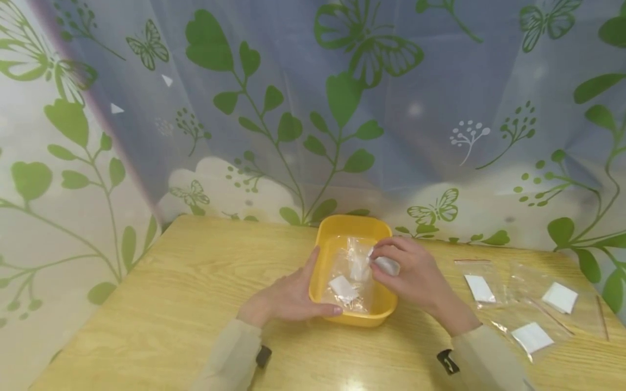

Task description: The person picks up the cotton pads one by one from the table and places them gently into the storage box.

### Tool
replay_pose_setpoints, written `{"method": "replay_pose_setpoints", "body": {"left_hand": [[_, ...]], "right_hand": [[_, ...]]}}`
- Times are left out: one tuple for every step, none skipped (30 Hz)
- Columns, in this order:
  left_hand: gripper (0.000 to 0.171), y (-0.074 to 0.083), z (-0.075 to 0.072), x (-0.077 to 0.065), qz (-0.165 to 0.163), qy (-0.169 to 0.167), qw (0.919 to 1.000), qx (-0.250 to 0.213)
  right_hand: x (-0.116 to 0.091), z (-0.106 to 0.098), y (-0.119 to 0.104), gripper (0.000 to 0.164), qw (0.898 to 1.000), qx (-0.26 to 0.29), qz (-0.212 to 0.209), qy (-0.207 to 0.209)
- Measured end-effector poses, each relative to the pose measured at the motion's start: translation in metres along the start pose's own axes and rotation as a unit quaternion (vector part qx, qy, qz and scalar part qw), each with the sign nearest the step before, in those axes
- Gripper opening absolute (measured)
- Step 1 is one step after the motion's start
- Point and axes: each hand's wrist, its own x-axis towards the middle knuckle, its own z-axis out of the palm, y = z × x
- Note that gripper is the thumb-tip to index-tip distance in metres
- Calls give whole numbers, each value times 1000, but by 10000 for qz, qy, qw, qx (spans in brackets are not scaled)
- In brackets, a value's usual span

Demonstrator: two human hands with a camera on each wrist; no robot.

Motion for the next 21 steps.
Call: {"method": "replay_pose_setpoints", "body": {"left_hand": [[132,0,0,0,-5,-2,10000,20],[132,0,0,0,-10,-3,10000,32],[132,0,0,0,-5,-6,10000,19],[131,1,-1,0,1,-15,10000,8],[131,1,-1,0,1,-25,10000,-1],[131,1,-1,-1,11,-31,10000,-16],[131,1,-1,-1,13,-35,10000,-23],[130,1,-2,-1,17,-35,10000,-31],[130,1,-2,-1,22,-37,10000,-39],[130,1,-2,-1,22,-40,10000,-27],[130,1,-2,-1,20,-37,10000,-19],[130,2,-1,-1,18,-39,10000,-11],[130,2,-1,-1,14,-37,10000,-12],[130,1,-1,-1,11,-34,10000,-12],[130,1,-1,-1,5,-34,10000,-8],[130,2,-1,-1,-1,-35,10000,-6],[130,2,-1,-1,-12,-40,10000,-7],[130,2,-1,-1,-22,-45,10000,-4],[130,2,-1,-1,-24,-42,10000,-9],[130,2,-1,-1,-21,-47,10000,-13],[130,2,-1,-1,-23,-51,10000,-21]], "right_hand": [[1,2,0,27,10000,19,-35,41],[3,5,-1,29,9999,38,-71,66],[4,7,-1,29,9999,54,-67,83],[5,9,-1,31,9999,67,-85,114],[6,11,-1,31,9998,69,-86,134],[6,13,-1,32,9999,80,-59,132],[7,15,-2,31,9999,81,-34,134],[8,17,-2,31,9999,77,0,124],[9,18,-2,31,9999,78,31,115],[9,20,-3,30,9999,85,65,99],[10,22,-3,29,9999,71,100,85],[11,23,-4,28,9999,69,144,60],[12,24,-4,27,9998,59,184,38],[12,26,-5,26,9997,45,231,15],[13,27,-5,25,9996,20,275,-3],[13,28,-5,24,9994,-7,335,-31],[14,29,-6,23,9992,-43,398,-74],[14,30,-6,22,9988,-80,469,-128],[14,31,-6,21,9984,-111,520,-171],[14,32,-6,20,9978,-147,595,-238],[14,33,-7,19,9972,-180,656,-301]]}}
